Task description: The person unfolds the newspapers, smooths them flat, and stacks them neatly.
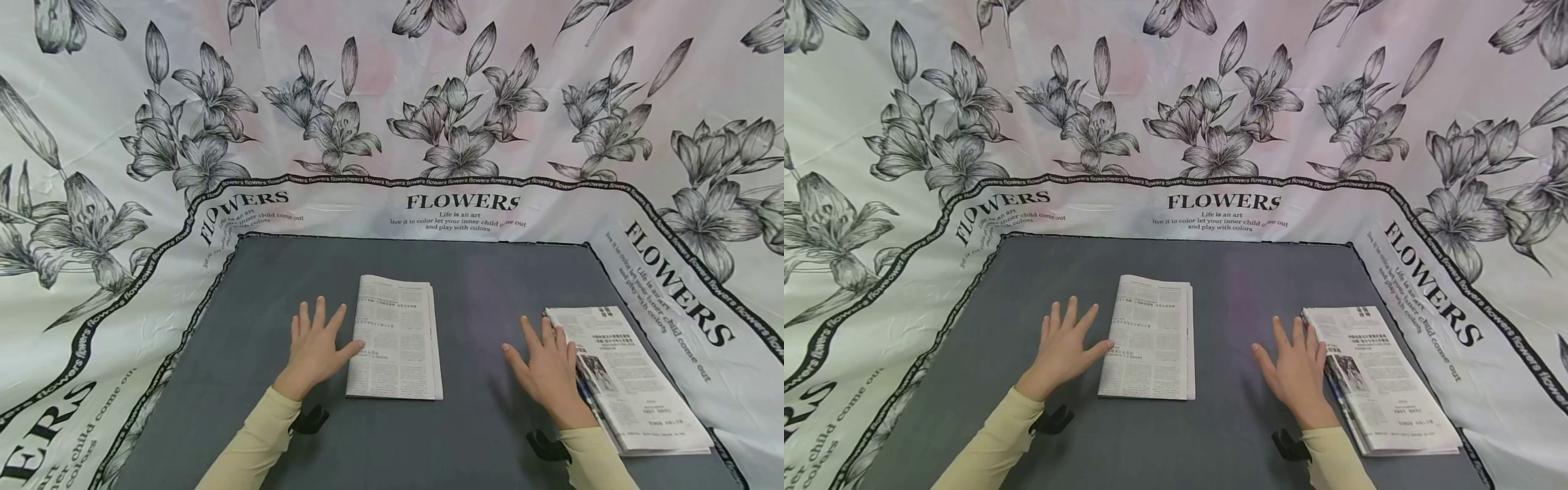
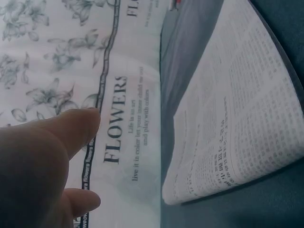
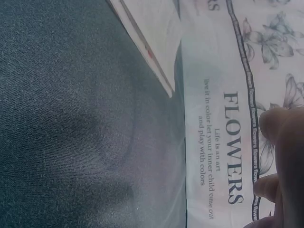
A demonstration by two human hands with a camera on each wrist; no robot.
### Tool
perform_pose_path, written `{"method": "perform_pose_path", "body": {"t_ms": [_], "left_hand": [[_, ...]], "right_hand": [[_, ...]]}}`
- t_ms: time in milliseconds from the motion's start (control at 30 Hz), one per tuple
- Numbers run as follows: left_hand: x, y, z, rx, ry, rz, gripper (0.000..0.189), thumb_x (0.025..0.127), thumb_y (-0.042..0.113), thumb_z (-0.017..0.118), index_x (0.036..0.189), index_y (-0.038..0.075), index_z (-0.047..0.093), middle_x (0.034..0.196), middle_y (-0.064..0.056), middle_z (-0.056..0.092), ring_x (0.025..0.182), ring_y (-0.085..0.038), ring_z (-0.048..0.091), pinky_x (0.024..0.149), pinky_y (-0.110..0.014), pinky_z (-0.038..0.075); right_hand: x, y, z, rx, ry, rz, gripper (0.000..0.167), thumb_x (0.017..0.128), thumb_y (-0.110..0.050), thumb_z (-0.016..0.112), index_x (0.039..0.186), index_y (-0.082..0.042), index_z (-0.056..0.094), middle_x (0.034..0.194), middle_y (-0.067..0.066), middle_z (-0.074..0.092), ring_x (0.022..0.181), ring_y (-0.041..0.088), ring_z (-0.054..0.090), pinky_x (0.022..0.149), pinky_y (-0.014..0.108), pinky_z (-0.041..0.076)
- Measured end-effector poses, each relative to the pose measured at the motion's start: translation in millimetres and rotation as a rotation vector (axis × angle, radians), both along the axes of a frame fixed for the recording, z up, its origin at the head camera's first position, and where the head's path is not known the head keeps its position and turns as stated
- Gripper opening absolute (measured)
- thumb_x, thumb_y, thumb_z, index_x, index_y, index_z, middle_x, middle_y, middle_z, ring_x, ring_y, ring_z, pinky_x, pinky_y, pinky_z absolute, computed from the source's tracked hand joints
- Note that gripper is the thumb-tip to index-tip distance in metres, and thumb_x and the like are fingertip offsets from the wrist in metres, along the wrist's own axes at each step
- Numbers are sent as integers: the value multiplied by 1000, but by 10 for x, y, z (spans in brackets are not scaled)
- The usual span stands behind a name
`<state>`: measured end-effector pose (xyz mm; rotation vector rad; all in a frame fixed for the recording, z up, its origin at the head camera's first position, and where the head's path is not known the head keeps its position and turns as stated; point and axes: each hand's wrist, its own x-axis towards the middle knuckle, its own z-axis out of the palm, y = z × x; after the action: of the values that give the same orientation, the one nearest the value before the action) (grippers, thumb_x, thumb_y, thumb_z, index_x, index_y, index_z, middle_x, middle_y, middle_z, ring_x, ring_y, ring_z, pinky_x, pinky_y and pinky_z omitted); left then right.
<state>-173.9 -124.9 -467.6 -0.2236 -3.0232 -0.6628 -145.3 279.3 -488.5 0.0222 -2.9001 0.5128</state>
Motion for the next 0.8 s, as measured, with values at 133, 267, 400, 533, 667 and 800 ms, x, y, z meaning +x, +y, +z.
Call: {"method": "perform_pose_path", "body": {"t_ms": [133,267,400,533,667,800], "left_hand": [[-6,42,5,6,-6,-9,82,91,52,70,157,12,42,167,-30,18,154,-57,4,121,-73,10],[-4,83,8,29,-20,-23,82,92,53,69,158,12,41,168,-29,16,155,-57,3,122,-72,9],[5,112,-1,49,-24,-30,82,92,52,69,157,12,41,168,-29,16,155,-56,3,122,-72,9],[10,139,-13,59,-12,-39,80,92,50,69,156,11,42,167,-29,17,155,-56,5,122,-72,9],[13,188,-21,76,-1,-52,79,91,49,71,155,9,45,167,-29,19,154,-56,7,122,-72,10],[24,272,-50,87,6,-83,76,90,46,72,152,8,49,165,-31,24,153,-57,11,121,-73,13]], "right_hand": [[-4,5,-1,5,6,-3,72,102,-45,56,156,0,37,159,41,22,146,62,16,111,79,14],[-2,3,-2,10,15,-2,72,102,-44,57,155,1,37,158,41,24,145,62,20,110,79,16],[2,-4,-9,5,12,0,72,102,-44,57,155,1,38,158,41,25,143,61,22,110,79,17],[-9,-14,-14,-8,5,0,73,101,-42,59,156,1,37,158,41,26,144,61,23,110,79,17],[-43,-51,-14,-23,-3,18,71,101,-38,60,155,3,37,157,42,27,142,64,25,111,78,21],[-76,-122,-16,-112,-28,64,68,101,-30,61,153,6,38,156,43,27,142,64,27,110,77,27]]}}
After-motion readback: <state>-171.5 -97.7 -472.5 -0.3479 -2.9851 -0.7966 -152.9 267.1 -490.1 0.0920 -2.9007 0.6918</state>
